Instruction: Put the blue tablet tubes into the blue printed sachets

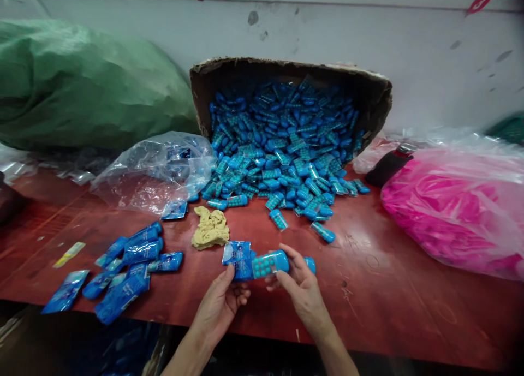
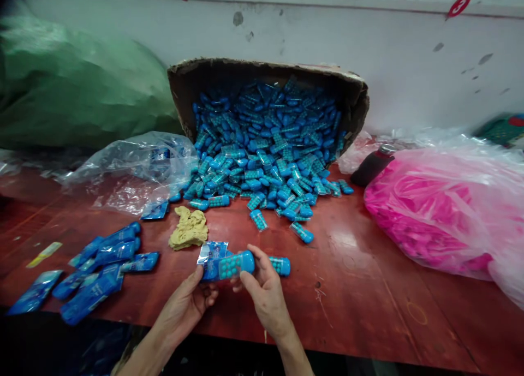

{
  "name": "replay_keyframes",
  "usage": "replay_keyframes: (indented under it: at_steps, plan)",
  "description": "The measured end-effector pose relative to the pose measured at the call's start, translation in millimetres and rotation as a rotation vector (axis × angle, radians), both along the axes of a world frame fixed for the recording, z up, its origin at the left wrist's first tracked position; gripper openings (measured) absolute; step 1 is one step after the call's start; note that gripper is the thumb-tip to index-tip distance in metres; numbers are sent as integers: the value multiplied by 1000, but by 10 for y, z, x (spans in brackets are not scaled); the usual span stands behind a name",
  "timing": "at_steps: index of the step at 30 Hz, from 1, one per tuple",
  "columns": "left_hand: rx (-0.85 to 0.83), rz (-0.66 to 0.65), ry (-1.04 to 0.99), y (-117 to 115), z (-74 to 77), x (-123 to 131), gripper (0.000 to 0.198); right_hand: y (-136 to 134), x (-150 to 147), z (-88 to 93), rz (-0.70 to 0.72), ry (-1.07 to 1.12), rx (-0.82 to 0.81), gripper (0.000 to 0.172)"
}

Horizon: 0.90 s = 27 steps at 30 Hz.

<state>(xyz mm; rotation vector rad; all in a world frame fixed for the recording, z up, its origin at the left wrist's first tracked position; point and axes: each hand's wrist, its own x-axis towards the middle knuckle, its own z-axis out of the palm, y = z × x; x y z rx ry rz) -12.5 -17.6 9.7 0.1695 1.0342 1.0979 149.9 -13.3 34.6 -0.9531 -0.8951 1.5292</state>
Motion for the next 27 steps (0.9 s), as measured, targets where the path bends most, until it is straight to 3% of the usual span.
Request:
replay_keyframes:
  at_steps: [10, 27]
  plan:
    - [85, 56, -1, 0, 23, -32, 21, -165, -115, -161, -124, -49, 67, 45]
    - [146, 83, 52, 57, 76, -67, 20, -235, -123, -225, -159, -274, 147, 43]
